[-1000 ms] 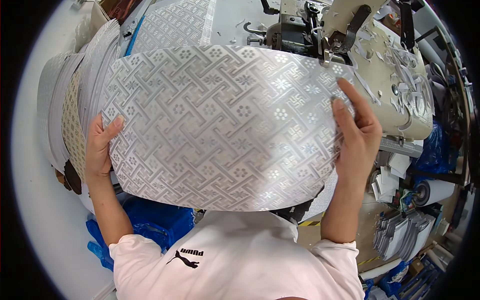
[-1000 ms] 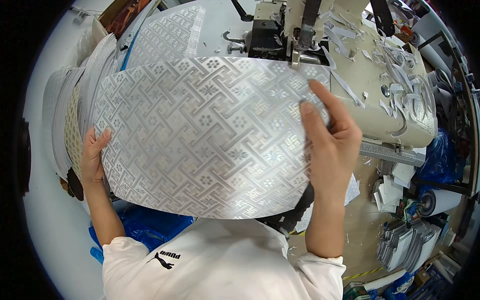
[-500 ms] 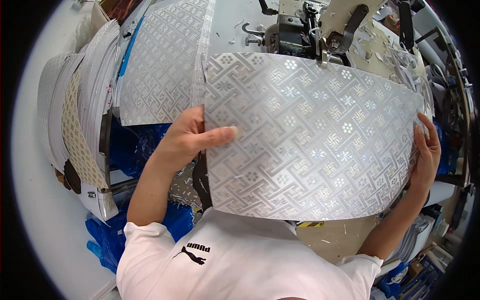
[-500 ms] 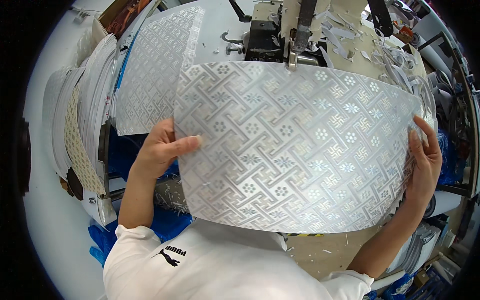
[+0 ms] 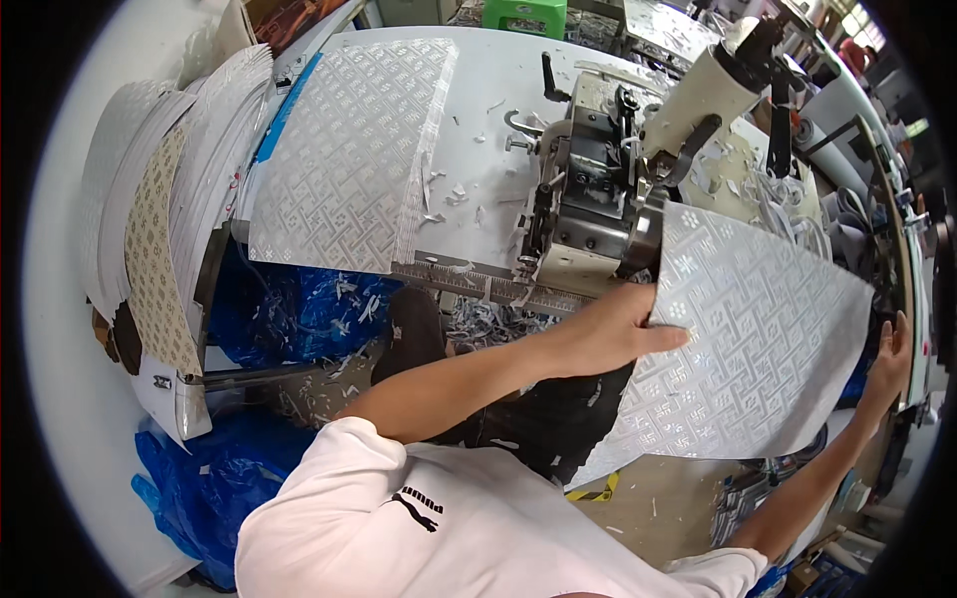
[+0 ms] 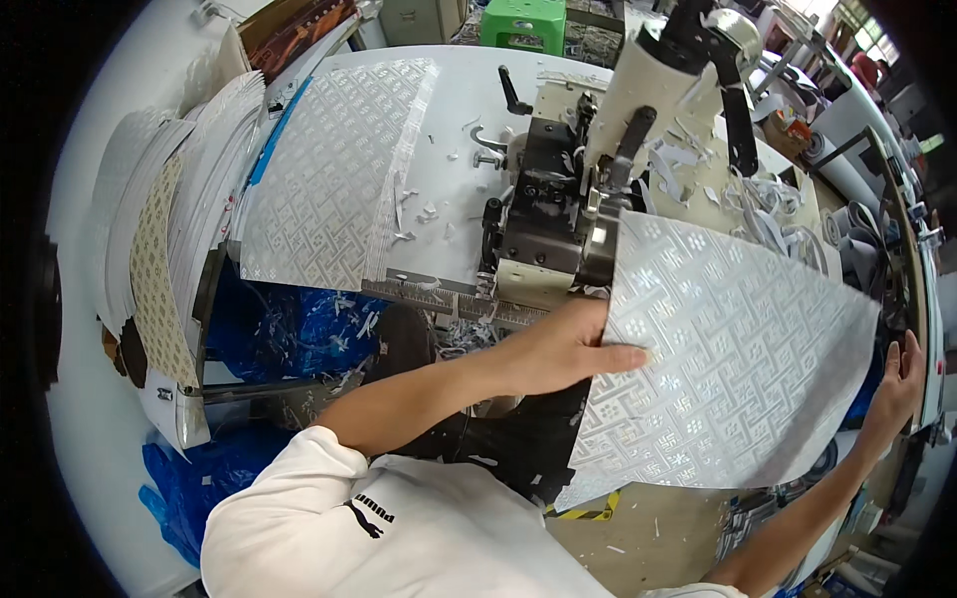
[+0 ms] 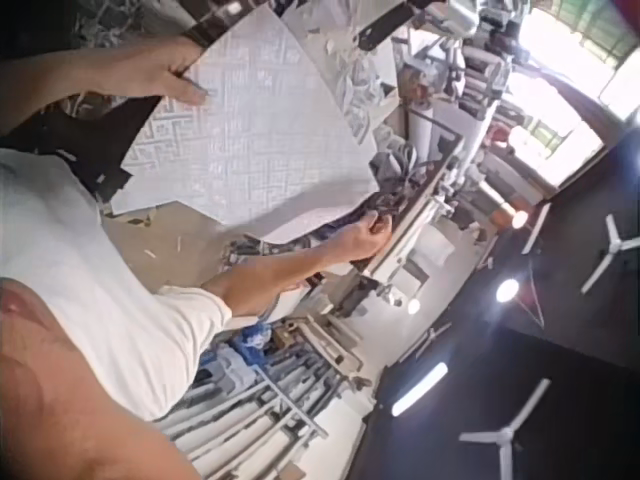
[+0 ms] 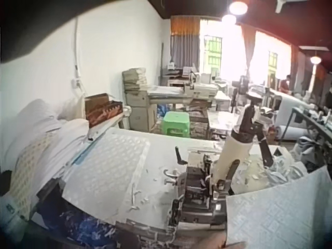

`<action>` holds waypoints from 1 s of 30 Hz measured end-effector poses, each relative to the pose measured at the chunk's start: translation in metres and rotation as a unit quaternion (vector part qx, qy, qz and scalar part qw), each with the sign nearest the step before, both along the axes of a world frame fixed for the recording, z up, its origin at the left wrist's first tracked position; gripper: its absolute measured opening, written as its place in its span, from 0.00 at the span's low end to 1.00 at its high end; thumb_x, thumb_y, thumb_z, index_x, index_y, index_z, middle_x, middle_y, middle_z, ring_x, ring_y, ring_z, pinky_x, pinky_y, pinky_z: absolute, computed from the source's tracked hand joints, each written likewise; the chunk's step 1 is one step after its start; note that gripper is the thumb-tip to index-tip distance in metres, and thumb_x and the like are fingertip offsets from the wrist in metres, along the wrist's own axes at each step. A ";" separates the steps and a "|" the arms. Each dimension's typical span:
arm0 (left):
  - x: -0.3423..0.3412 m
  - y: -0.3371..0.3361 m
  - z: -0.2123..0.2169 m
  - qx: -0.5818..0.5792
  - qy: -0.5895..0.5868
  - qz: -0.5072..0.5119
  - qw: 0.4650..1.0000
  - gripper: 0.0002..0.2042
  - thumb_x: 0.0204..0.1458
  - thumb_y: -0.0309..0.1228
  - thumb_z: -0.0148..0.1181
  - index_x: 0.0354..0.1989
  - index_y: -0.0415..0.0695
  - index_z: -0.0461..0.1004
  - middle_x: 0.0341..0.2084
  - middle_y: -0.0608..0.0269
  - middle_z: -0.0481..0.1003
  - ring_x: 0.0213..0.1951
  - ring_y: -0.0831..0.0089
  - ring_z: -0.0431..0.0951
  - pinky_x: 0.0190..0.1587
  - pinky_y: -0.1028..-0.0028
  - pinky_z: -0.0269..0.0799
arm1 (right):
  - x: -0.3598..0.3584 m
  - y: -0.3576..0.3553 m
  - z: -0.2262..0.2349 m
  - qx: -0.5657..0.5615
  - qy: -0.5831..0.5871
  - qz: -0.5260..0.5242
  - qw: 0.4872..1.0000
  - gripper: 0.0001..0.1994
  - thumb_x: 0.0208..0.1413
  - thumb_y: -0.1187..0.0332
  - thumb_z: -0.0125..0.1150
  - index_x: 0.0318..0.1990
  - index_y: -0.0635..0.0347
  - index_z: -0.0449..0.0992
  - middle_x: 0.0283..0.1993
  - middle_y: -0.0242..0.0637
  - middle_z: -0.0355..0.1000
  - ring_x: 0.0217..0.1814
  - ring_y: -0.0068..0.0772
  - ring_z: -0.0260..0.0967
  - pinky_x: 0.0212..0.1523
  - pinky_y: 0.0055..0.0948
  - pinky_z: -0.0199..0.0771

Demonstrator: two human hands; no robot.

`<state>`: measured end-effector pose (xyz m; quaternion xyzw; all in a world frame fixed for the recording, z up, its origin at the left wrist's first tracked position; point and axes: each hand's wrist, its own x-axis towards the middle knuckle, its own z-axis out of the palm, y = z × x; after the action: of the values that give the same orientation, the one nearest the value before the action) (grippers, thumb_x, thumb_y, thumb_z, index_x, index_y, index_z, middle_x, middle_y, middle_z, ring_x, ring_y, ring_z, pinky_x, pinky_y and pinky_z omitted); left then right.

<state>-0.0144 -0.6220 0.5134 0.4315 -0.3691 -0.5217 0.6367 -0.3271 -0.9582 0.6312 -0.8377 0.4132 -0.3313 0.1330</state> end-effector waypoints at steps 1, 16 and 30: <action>-0.002 0.001 0.005 -0.011 -0.111 -0.010 0.994 0.15 0.61 0.32 0.60 0.52 0.35 0.74 0.36 0.57 0.80 0.35 0.68 0.80 0.40 0.70 0.73 | 0.016 0.024 0.005 -0.073 0.012 0.026 0.997 0.22 0.67 0.59 0.57 0.65 0.56 0.70 0.61 0.40 0.73 0.61 0.32 0.71 0.60 0.35 0.71; 0.088 0.223 0.035 -0.038 -0.042 0.207 0.977 0.23 0.53 0.37 0.70 0.50 0.30 0.76 0.40 0.55 0.81 0.40 0.71 0.81 0.44 0.70 0.76 | 0.188 0.272 -0.085 0.441 -0.207 0.321 0.812 0.18 0.57 0.77 0.66 0.55 0.73 0.74 0.45 0.37 0.79 0.42 0.21 0.75 0.43 0.19 0.72; 0.105 0.206 0.033 0.223 -0.092 0.382 0.892 0.22 0.50 0.34 0.67 0.50 0.31 0.76 0.39 0.57 0.81 0.38 0.74 0.80 0.45 0.74 0.75 | 0.247 0.306 -0.111 0.463 -0.273 0.205 0.818 0.22 0.61 0.73 0.65 0.62 0.68 0.71 0.33 0.23 0.71 0.27 0.07 0.57 0.26 0.13 0.54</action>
<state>0.0902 -0.4160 0.5461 0.7158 -0.1062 -0.2646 0.6374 -0.0797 -0.6517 0.5202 -0.6177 0.2833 -0.2815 0.6775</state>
